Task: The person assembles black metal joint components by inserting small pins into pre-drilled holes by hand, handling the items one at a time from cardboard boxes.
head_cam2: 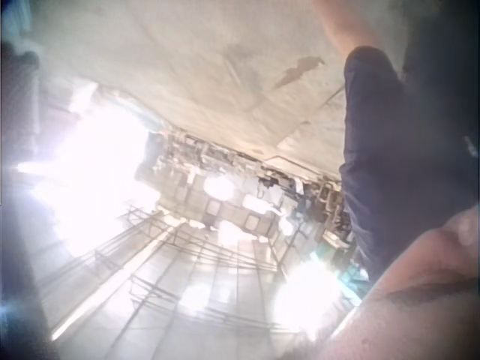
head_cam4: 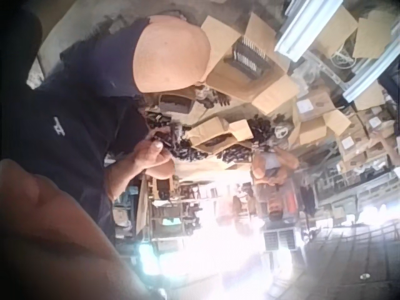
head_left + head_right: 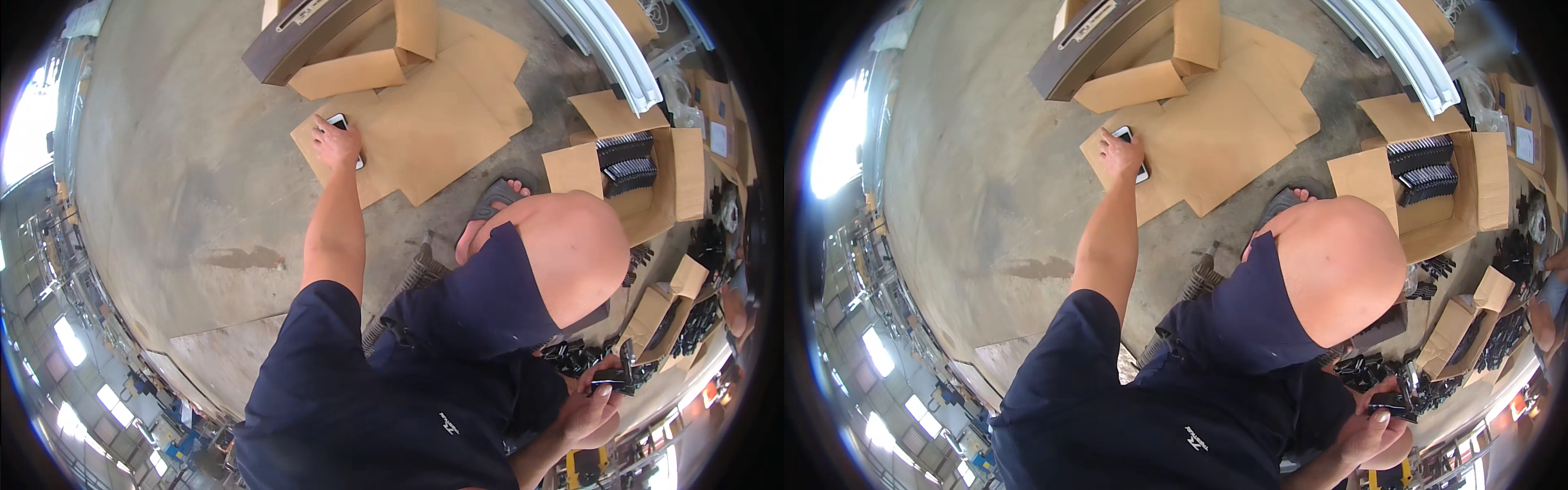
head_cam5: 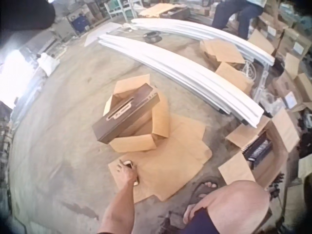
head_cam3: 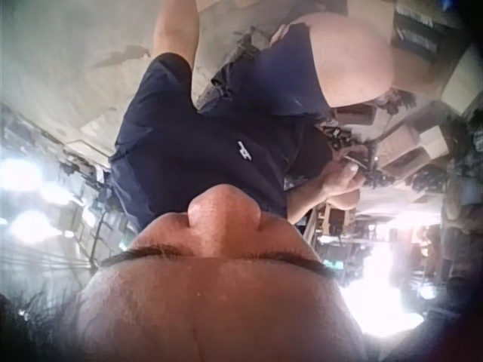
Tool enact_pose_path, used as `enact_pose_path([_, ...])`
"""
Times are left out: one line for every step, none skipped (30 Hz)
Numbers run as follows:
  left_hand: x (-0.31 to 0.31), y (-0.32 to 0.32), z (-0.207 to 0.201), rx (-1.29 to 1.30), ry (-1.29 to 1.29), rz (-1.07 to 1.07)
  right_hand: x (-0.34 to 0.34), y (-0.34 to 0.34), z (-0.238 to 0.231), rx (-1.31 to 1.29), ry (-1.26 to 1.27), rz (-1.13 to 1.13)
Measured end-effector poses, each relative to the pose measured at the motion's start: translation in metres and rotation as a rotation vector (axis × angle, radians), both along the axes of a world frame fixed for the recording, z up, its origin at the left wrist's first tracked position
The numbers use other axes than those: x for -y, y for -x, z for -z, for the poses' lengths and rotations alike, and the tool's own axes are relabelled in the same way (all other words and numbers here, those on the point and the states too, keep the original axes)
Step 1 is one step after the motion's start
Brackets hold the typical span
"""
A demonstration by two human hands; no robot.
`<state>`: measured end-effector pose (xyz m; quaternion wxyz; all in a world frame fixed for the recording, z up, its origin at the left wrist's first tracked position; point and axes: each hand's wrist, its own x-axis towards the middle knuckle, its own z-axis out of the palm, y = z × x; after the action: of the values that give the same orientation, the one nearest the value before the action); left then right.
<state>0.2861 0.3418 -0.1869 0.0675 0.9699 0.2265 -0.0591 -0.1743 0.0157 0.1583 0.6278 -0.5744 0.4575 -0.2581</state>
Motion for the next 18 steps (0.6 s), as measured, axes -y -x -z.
enact_pose_path([0.0,0.008,-0.002,0.035,-0.011,0.003,0.004,-0.001,-0.001,-0.004,0.037,-0.001])
enact_pose_path([0.011,0.013,-0.016,0.047,-0.011,0.022,0.009,-0.003,-0.002,0.001,0.077,0.001])
enact_pose_path([0.016,0.02,-0.028,0.067,0.146,0.151,0.026,0.009,-0.007,0.051,-0.011,-0.111])
enact_pose_path([0.021,0.028,-0.04,0.087,0.3,0.281,0.037,0.021,-0.007,0.078,0.001,-0.03])
enact_pose_path([0.047,0.036,-0.061,0.176,0.486,0.385,0.044,0.025,-0.013,0.109,0.018,0.067])
enact_pose_path([0.08,0.047,-0.089,0.26,0.671,0.49,0.052,0.023,-0.019,0.044,0.094,0.158])
enact_pose_path([0.114,0.058,-0.133,0.265,0.831,0.503,0.079,0.049,-0.011,0.071,0.131,0.178])
enact_pose_path([0.147,0.064,-0.181,0.158,0.871,0.615,0.089,0.049,-0.018,0.1,0.183,0.17])
enact_pose_path([0.177,0.076,-0.226,0.133,1.052,0.695,0.101,0.045,-0.03,0.136,0.23,0.158])
enact_pose_path([0.213,0.09,-0.28,0.242,1.223,0.844,0.114,0.049,-0.041,0.148,0.265,0.099])
enact_pose_path([0.247,0.108,-0.318,0.349,1.323,0.924,0.131,0.056,-0.044,0.163,0.305,0.046])
enact_pose_path([0.278,0.128,-0.35,0.576,1.414,1.14,0.139,0.065,-0.048,0.179,0.323,0.061])
enact_pose_path([0.304,0.163,-0.389,0.448,1.626,1.215,0.148,0.076,-0.053,0.194,0.345,0.082])
enact_pose_path([0.332,0.19,-0.402,0.465,1.638,1.471,0.156,0.085,-0.057,0.214,0.36,0.096])
enact_pose_path([0.347,0.222,-0.428,0.179,1.504,1.629,0.151,0.076,-0.062,0.195,0.383,0.183])
enact_pose_path([0.357,0.254,-0.438,-0.083,1.528,1.639,0.142,0.06,-0.067,0.02,0.398,0.261])
enact_pose_path([0.371,0.281,-0.432,-0.244,1.542,1.638,0.134,0.047,-0.071,-0.162,0.417,0.352])
enact_pose_path([0.385,0.305,-0.425,-0.397,1.563,1.637,0.141,0.06,-0.059,-0.189,0.429,0.343])
